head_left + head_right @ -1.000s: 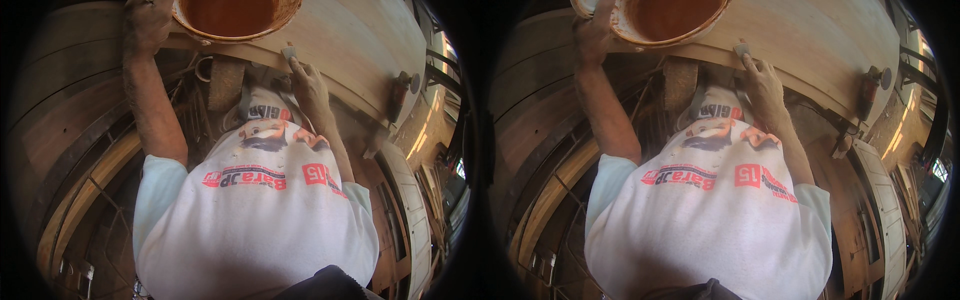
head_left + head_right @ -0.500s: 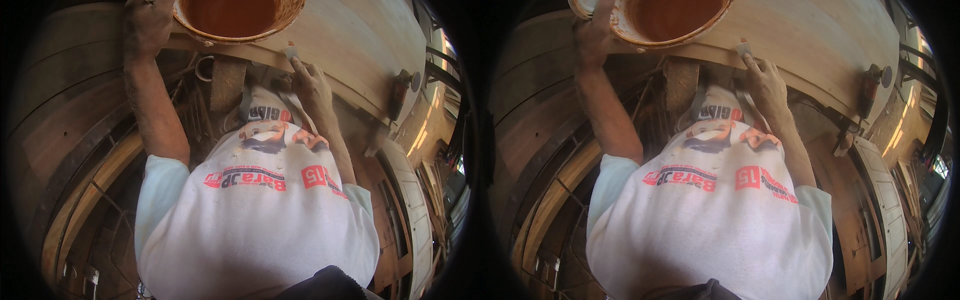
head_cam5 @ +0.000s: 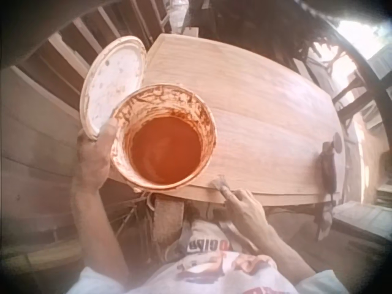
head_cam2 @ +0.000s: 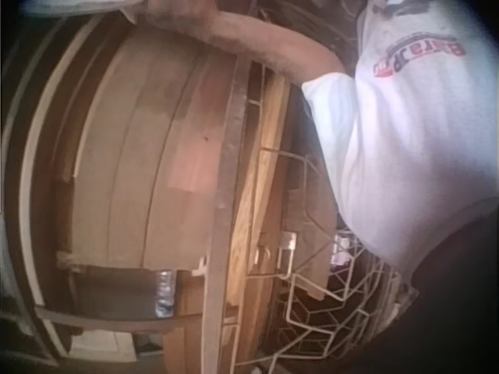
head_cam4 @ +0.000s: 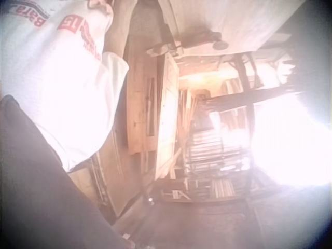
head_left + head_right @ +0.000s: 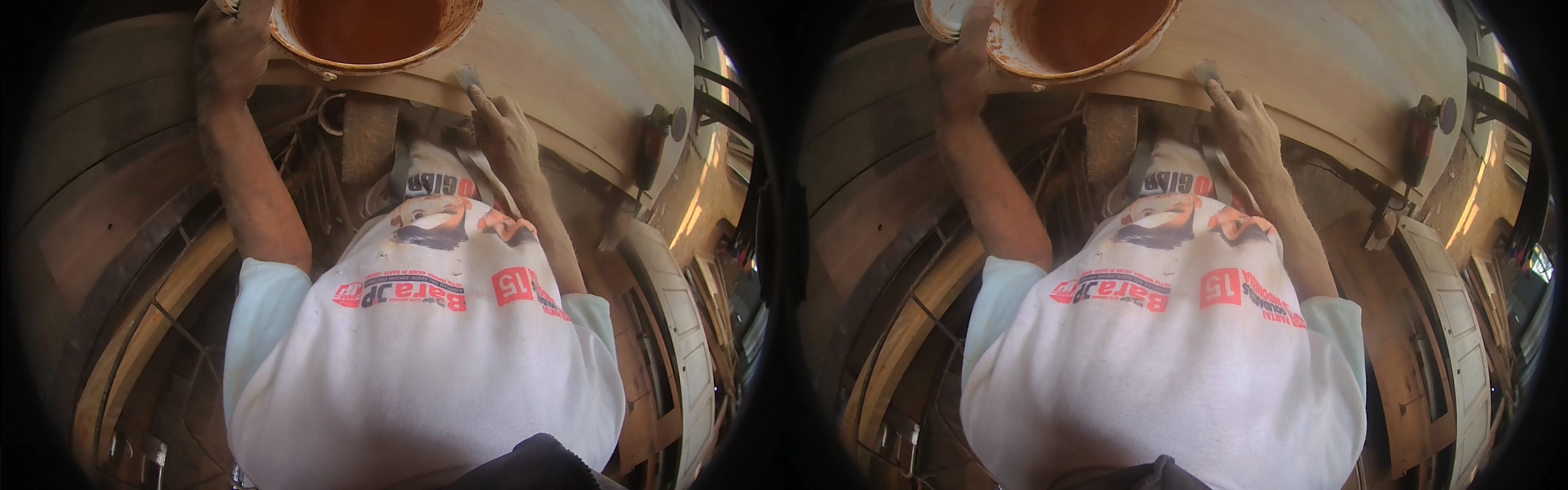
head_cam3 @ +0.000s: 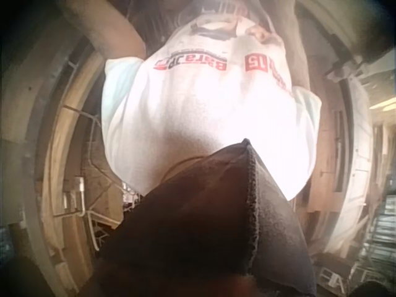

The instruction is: The person sands a large curved wooden board with a power sander, then applies a reddish-brown stain with a brush. They flip the board to sand the other side and continue sanding.

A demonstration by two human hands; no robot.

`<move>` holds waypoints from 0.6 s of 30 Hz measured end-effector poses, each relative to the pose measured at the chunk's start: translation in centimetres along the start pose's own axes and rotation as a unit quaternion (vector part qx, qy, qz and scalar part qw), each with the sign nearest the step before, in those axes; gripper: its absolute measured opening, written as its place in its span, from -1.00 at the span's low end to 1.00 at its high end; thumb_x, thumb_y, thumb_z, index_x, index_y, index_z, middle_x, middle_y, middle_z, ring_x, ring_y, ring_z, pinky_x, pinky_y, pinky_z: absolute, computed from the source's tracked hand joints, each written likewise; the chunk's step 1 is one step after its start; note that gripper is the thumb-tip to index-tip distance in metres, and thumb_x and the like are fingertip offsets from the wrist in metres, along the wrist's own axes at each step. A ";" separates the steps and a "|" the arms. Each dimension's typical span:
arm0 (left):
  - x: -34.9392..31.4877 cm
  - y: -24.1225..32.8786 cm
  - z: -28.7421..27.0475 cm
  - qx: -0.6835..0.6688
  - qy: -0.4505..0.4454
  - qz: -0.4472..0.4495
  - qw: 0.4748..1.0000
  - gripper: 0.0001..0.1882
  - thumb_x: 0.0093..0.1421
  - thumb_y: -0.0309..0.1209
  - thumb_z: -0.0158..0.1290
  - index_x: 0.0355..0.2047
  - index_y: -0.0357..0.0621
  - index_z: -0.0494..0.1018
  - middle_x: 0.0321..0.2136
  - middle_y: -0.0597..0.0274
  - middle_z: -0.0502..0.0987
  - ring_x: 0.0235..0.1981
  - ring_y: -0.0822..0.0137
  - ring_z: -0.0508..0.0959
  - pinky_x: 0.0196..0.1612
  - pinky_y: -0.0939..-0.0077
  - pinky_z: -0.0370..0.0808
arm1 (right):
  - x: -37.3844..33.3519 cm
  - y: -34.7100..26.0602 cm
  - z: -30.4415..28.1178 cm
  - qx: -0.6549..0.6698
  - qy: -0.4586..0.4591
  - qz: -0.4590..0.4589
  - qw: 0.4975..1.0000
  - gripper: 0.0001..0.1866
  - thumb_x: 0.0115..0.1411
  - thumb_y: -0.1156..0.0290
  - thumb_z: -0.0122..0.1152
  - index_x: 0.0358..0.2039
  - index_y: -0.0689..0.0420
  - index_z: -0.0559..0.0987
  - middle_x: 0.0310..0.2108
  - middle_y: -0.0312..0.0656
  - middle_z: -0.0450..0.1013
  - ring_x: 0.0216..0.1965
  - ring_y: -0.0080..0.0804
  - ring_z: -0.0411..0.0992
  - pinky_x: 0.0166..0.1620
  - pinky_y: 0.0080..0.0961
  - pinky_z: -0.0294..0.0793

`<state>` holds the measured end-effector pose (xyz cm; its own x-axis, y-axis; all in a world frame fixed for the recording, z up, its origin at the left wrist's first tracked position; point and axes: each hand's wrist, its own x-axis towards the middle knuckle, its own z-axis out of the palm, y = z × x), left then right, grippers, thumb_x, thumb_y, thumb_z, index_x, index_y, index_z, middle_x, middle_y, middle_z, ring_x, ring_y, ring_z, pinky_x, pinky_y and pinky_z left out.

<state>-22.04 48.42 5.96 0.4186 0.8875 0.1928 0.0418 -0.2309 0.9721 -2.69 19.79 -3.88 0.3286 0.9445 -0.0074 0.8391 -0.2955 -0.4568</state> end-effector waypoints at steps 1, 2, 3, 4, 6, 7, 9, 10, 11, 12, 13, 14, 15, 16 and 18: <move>0.0 0.0 0.0 -0.001 -0.001 0.005 1.000 -0.64 0.42 -0.45 -0.01 0.15 -0.37 0.49 0.07 0.17 0.59 0.07 0.35 0.55 0.16 0.44 0.46 | -0.4 0.3 0.2 -0.008 -0.010 0.007 1.000 -0.47 0.18 0.49 0.33 0.19 -0.11 0.56 -0.26 -0.14 0.51 -0.20 -0.09 0.51 -0.19 -0.17 0.52; 0.0 0.1 0.1 0.012 -0.002 0.005 1.000 -0.64 0.42 -0.45 -0.01 0.16 -0.37 0.48 0.08 0.17 0.59 0.08 0.35 0.55 0.17 0.44 0.46 | -0.8 0.7 0.3 -0.015 -0.022 0.011 1.000 -0.47 0.19 0.48 0.33 0.19 -0.12 0.56 -0.26 -0.15 0.51 -0.20 -0.09 0.51 -0.18 -0.17 0.52; -0.2 0.4 0.1 0.024 -0.004 0.006 1.000 -0.63 0.43 -0.45 -0.01 0.17 -0.38 0.47 0.08 0.17 0.58 0.09 0.35 0.54 0.17 0.43 0.46 | -1.1 1.1 0.3 -0.022 -0.034 0.015 0.999 -0.48 0.19 0.48 0.32 0.19 -0.13 0.56 -0.25 -0.16 0.51 -0.19 -0.09 0.51 -0.18 -0.17 0.52; -0.3 0.6 0.2 0.037 -0.005 0.006 0.999 -0.63 0.43 -0.45 -0.01 0.17 -0.38 0.46 0.09 0.16 0.58 0.09 0.34 0.54 0.18 0.43 0.45 | -1.2 1.4 0.4 -0.012 -0.020 0.012 1.000 -0.48 0.20 0.47 0.32 0.19 -0.14 0.56 -0.25 -0.16 0.51 -0.19 -0.10 0.51 -0.18 -0.17 0.52; 0.1 -2.5 -2.7 0.113 -0.057 -0.051 0.991 -0.67 0.46 -0.34 -0.01 0.03 -0.39 0.50 -0.10 0.11 0.61 -0.06 0.34 0.59 0.01 0.41 0.52 | -1.5 1.2 0.0 0.009 0.006 0.012 1.000 -0.48 0.21 0.45 0.31 0.20 -0.16 0.55 -0.25 -0.17 0.51 -0.19 -0.10 0.51 -0.18 -0.18 0.53; 0.2 -3.0 -3.0 0.123 -0.063 -0.058 0.989 -0.67 0.47 -0.33 -0.02 0.01 -0.39 0.51 -0.13 0.10 0.61 -0.08 0.34 0.60 -0.01 0.40 0.53 | -1.2 1.0 0.1 0.003 -0.012 0.021 1.000 -0.48 0.22 0.43 0.29 0.22 -0.16 0.53 -0.22 -0.17 0.50 -0.16 -0.12 0.51 -0.16 -0.18 0.53; 0.0 -2.2 -2.3 0.114 -0.055 -0.051 0.991 -0.67 0.46 -0.34 -0.01 0.03 -0.39 0.50 -0.10 0.11 0.61 -0.06 0.34 0.59 0.02 0.40 0.52 | -0.3 0.7 0.7 -0.011 -0.047 0.036 0.998 -0.47 0.25 0.40 0.24 0.25 -0.16 0.49 -0.18 -0.17 0.48 -0.09 -0.16 0.49 -0.12 -0.19 0.55; -0.3 -1.6 -1.6 0.096 -0.042 -0.037 0.994 -0.67 0.45 -0.37 -0.01 0.07 -0.39 0.49 -0.05 0.12 0.60 -0.02 0.34 0.58 0.06 0.41 0.50 | -0.5 0.7 0.8 -0.014 -0.052 0.030 0.998 -0.47 0.24 0.41 0.25 0.25 -0.15 0.49 -0.18 -0.18 0.48 -0.10 -0.16 0.49 -0.12 -0.19 0.55; -0.5 -0.6 -0.7 0.078 -0.026 -0.022 0.996 -0.66 0.44 -0.39 -0.01 0.11 -0.39 0.48 0.00 0.13 0.59 0.02 0.34 0.56 0.10 0.42 0.48 | -0.8 0.7 0.8 -0.017 -0.057 0.022 0.998 -0.47 0.24 0.41 0.25 0.24 -0.14 0.50 -0.19 -0.18 0.48 -0.10 -0.17 0.49 -0.12 -0.20 0.55; -0.6 0.3 0.0 0.061 -0.009 -0.007 0.998 -0.64 0.44 -0.42 -0.01 0.15 -0.38 0.46 0.05 0.15 0.58 0.06 0.34 0.55 0.15 0.42 0.46 | -0.9 0.9 0.6 -0.019 -0.062 0.011 0.998 -0.47 0.23 0.42 0.25 0.24 -0.13 0.50 -0.20 -0.19 0.48 -0.10 -0.17 0.49 -0.12 -0.20 0.54; -0.5 0.8 0.3 0.044 0.008 0.008 0.999 -0.62 0.43 -0.44 0.00 0.18 -0.38 0.45 0.10 0.16 0.57 0.10 0.33 0.54 0.19 0.43 0.44 | -1.0 1.0 0.1 -0.027 -0.080 0.016 0.996 -0.47 0.23 0.43 0.24 0.24 -0.12 0.50 -0.20 -0.19 0.47 -0.11 -0.17 0.49 -0.12 -0.20 0.54; -0.5 0.7 0.2 0.037 0.007 0.006 0.999 -0.62 0.43 -0.44 0.00 0.18 -0.38 0.45 0.10 0.16 0.57 0.11 0.34 0.53 0.19 0.43 0.44 | -1.3 1.0 -0.6 -0.033 -0.100 0.023 0.994 -0.47 0.23 0.44 0.24 0.24 -0.10 0.49 -0.21 -0.19 0.47 -0.11 -0.17 0.48 -0.12 -0.21 0.54; -0.3 0.4 -0.1 0.030 0.006 0.004 1.000 -0.62 0.43 -0.44 -0.01 0.18 -0.38 0.45 0.10 0.16 0.57 0.11 0.34 0.53 0.20 0.43 0.44 | -1.5 1.0 -1.1 -0.040 -0.120 0.029 0.991 -0.46 0.23 0.45 0.23 0.25 -0.09 0.49 -0.22 -0.19 0.46 -0.11 -0.17 0.48 -0.11 -0.21 0.54; -0.3 0.2 -0.2 0.023 0.006 0.002 1.000 -0.62 0.43 -0.44 -0.01 0.19 -0.38 0.45 0.11 0.17 0.57 0.11 0.34 0.53 0.20 0.43 0.44 | -1.1 1.2 -1.2 -0.033 -0.103 0.016 0.994 -0.46 0.23 0.46 0.23 0.25 -0.08 0.49 -0.22 -0.19 0.46 -0.12 -0.18 0.48 -0.12 -0.21 0.54; -0.3 0.3 -0.1 0.016 0.007 -0.006 1.000 -0.62 0.43 -0.44 0.00 0.18 -0.39 0.45 0.11 0.18 0.56 0.12 0.33 0.53 0.20 0.44 0.44 | -0.3 1.8 -1.0 -0.025 -0.069 -0.006 0.997 -0.46 0.22 0.48 0.22 0.25 -0.06 0.49 -0.24 -0.20 0.46 -0.13 -0.18 0.48 -0.12 -0.20 0.54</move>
<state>-22.27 48.15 6.22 0.4051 0.8957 0.1833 0.0764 -0.2329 0.9695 -0.88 18.88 -3.84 0.2588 0.9577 -0.1255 0.8639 -0.2876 -0.4134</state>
